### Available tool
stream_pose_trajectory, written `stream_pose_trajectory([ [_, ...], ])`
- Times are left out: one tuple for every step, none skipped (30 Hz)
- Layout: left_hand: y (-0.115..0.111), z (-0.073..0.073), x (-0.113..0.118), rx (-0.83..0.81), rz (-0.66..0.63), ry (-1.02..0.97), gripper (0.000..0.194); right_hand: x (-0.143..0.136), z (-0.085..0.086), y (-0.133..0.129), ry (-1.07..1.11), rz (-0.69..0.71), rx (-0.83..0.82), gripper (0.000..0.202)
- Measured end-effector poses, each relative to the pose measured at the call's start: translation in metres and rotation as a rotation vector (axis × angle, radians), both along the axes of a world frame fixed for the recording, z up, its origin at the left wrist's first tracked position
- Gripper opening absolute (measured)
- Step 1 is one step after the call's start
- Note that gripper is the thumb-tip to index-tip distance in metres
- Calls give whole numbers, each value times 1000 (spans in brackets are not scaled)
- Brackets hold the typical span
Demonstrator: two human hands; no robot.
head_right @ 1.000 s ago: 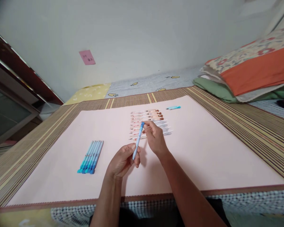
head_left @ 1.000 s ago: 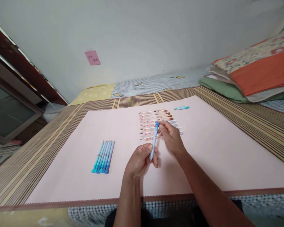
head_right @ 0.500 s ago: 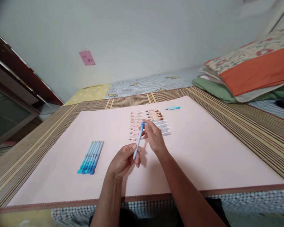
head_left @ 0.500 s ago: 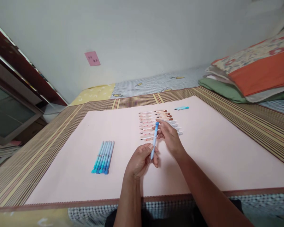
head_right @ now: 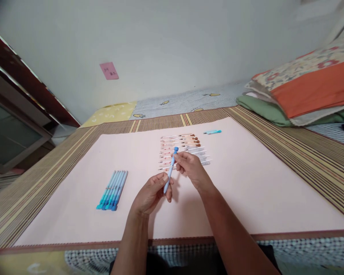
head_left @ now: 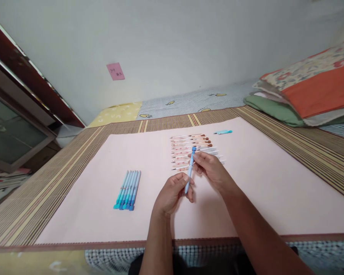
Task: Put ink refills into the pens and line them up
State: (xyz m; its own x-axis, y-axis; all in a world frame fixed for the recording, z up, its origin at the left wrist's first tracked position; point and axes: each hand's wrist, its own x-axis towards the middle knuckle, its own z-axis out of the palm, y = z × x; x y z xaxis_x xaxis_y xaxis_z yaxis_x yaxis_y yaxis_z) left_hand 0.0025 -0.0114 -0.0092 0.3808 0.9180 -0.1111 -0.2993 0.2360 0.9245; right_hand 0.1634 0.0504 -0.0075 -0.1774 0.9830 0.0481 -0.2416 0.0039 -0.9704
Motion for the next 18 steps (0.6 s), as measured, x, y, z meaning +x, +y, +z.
stream_pose_trajectory([
  [0, 0, -1, 13, 0, 34, 36, 1, 2, -1, 13, 64, -26, 34],
  [1, 1, -2, 23, 3, 73, 36, 2, 3, -2, 31, 115, -40, 33],
  [2, 2, -6, 36, 25, 120, 36, 3, 5, -2, 54, 142, -41, 32],
  [2, 3, -11, 56, 88, 180, 35, 3, 6, -3, 76, 146, -36, 32],
  [3, 5, -18, 82, 191, 245, 34, 1, 8, -4, 96, 130, -26, 33],
  [3, 8, -27, 114, 351, 308, 32, -1, 10, -6, 104, 102, -11, 33],
  [3, 12, -37, 158, 585, 369, 30, -5, 11, -8, 92, 71, 9, 33],
  [1, 17, -49, 184, 793, 373, 29, -10, 12, -12, 56, 47, 39, 32],
  [-1, 22, -60, 192, 986, 296, 27, -17, 12, -17, -3, 35, 92, 29],
  [-5, 27, -71, 187, 1151, 167, 25, -25, 12, -22, -85, 45, 166, 25],
  [-9, 33, -81, 194, 1293, 59, 21, -35, 10, -29, -174, 76, 272, 22],
  [-13, 38, -89, 205, 1409, -6, 17, -45, 6, -36, -269, 109, 413, 21],
  [-18, 42, -96, 215, 1504, -57, 14, -56, 2, -42, -351, 154, 550, 24],
  [-22, 45, -101, 219, 1549, -102, 12, -67, -4, -48, -432, 196, 652, 30],
  [-25, 47, -104, 221, 1574, -138, 11, -78, -10, -53, -534, 233, 718, 35],
  [-28, 49, -106, 222, 1584, -166, 11, -89, -17, -57, -645, 248, 751, 38],
  [-30, 49, -108, 218, 1584, -187, 12, -99, -22, -60, -750, 261, 785, 41],
  [-31, 49, -110, 211, 1586, -201, 12, -109, -27, -62, -849, 274, 824, 42],
])
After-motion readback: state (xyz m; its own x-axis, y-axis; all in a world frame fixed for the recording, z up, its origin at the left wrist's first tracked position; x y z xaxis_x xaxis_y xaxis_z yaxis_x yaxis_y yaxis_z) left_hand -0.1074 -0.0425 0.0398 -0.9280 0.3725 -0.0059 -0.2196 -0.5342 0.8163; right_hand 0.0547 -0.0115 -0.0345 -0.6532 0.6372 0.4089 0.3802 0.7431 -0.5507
